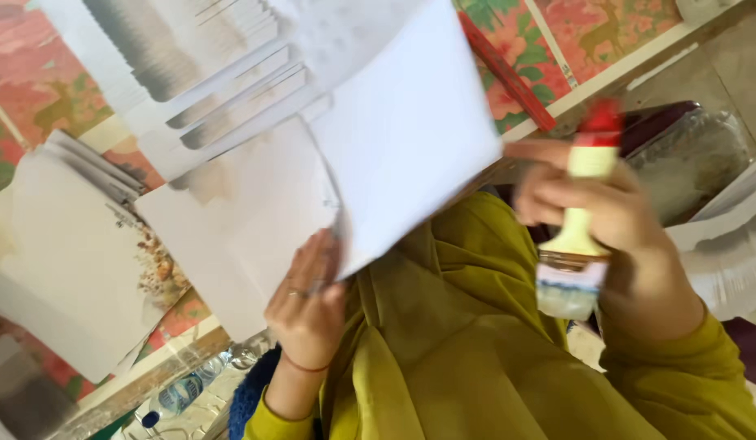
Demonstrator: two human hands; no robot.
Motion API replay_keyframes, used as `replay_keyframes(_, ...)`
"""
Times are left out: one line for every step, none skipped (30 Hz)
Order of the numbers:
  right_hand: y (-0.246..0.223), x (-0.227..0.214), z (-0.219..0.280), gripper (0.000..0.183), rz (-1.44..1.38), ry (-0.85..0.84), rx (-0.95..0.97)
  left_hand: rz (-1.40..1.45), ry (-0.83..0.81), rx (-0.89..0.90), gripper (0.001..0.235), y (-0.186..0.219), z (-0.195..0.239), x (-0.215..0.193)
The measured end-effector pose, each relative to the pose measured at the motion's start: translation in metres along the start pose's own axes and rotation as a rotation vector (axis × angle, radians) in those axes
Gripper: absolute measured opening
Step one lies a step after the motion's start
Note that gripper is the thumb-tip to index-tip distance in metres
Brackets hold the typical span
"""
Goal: The person applies glue to the spine of a book using a brush, then closes the cover and presses it down. They repeat this process for multiple books, stacking the finished ones on the table.
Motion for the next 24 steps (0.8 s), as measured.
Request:
replay_keyframes(0.016,0.015,-0.011,0.024,0.242,-0.095,0.159,-0.216,-0.099,0.204,0.03,0.028,-0.003,0.008)
replay_keyframes(0.031,0.026,-0.019,0.028,0.481,-0.193,0.316,-0.433,-0.199,0.406,0.031,0.052,-0.002,0.019)
replay_keyframes(0.034,0.039,-0.023,0.028,0.483,-0.19,0.317,-0.43,-0.199,0.407,0.031,0.053,-0.001,0.018)
replay_keyframes(0.038,0.05,-0.027,0.023,0.587,-0.195,0.33,-0.462,-0.225,0.418,0.033,0.053,0.0,0.021)
replay_keyframes(0.043,0.061,-0.033,0.021,0.691,-0.204,0.343,-0.498,-0.248,0.426,0.035,0.053,0.001,0.023)
replay_keyframes(0.047,0.074,-0.037,0.021,0.694,-0.207,0.344,-0.497,-0.245,0.423,0.035,0.052,0.0,0.027)
replay_keyframes(0.053,0.084,-0.041,0.025,0.845,-0.225,0.366,-0.514,-0.174,0.419,0.028,0.053,-0.001,0.023)
replay_keyframes(0.059,0.095,-0.044,0.034,0.997,-0.244,0.386,-0.531,-0.103,0.415,0.024,0.053,-0.002,0.02)
replay_keyframes(0.063,0.103,-0.045,0.034,0.996,-0.249,0.389,-0.533,-0.103,0.409,0.024,0.052,-0.003,0.018)
replay_keyframes(0.066,0.107,-0.045,0.045,1.147,-0.266,0.405,-0.425,-0.131,0.342,0.022,0.046,-0.006,0.015)
replay_keyframes(0.069,0.111,-0.044,0.057,1.296,-0.28,0.421,-0.315,-0.16,0.274,0.022,0.04,-0.009,0.012)
replay_keyframes(0.081,0.108,-0.038,0.057,1.295,-0.284,0.425,-0.317,-0.162,0.269,0.022,0.022,0.006,0.007)
replay_keyframes(0.084,0.114,-0.037,0.063,1.412,-0.333,0.239,-1.191,-0.285,0.308,0.021,-0.014,0.025,0.022)
replay_keyframes(0.088,0.123,-0.034,0.07,1.52,-0.38,0.044,-2.062,-0.396,0.314,0.051,-0.06,0.042,0.016)
replay_keyframes(0.082,0.131,-0.039,0.07,1.516,-0.39,0.043,-2.067,-0.401,0.304,0.051,-0.048,0.033,0.003)
replay_keyframes(0.088,0.126,-0.04,0.071,1.508,-0.403,0.257,-1.185,0.011,0.162,0.038,-0.003,0.016,-0.035)
replay_keyframes(0.094,0.123,-0.035,0.073,1.486,-0.416,0.475,-0.272,0.357,0.022,0.038,0.01,0.014,-0.092)
replay_keyframes(0.101,0.119,-0.03,0.073,1.48,-0.43,0.48,-0.282,0.356,0.012,0.038,0.005,0.02,-0.102)
replay_keyframes(0.101,0.118,-0.032,0.072,1.509,-0.416,0.387,-0.393,0.377,0.201,0.028,0.018,0.028,-0.108)
replay_keyframes(0.1,0.118,-0.033,0.071,1.536,-0.402,0.293,-0.504,0.392,0.391,0.023,0.029,0.038,-0.111)
replay_keyframes(0.099,0.12,-0.035,0.071,1.535,-0.405,0.291,-0.506,0.394,0.391,0.023,0.033,0.029,-0.104)
replay_keyframes(0.1,0.12,-0.035,0.071,1.542,-0.407,0.327,-0.326,0.345,0.464,0.028,0.041,0.022,-0.097)
replay_keyframes(0.101,0.119,-0.034,0.071,1.549,-0.406,0.368,-0.143,0.29,0.533,0.036,0.048,0.016,-0.091)
replay_keyframes(0.101,0.118,-0.034,0.071,1.548,-0.406,0.37,-0.142,0.289,0.532,0.036,0.048,0.012,-0.086)
Point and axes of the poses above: each hand's wrist, its own z-axis away from the middle knuckle, its own x-axis out of the palm, y = z × x, the point moved 9 cm from there along -z, towards the middle knuckle, and after that the axes turned 5 degrees about -x, right-handed, at the moved point
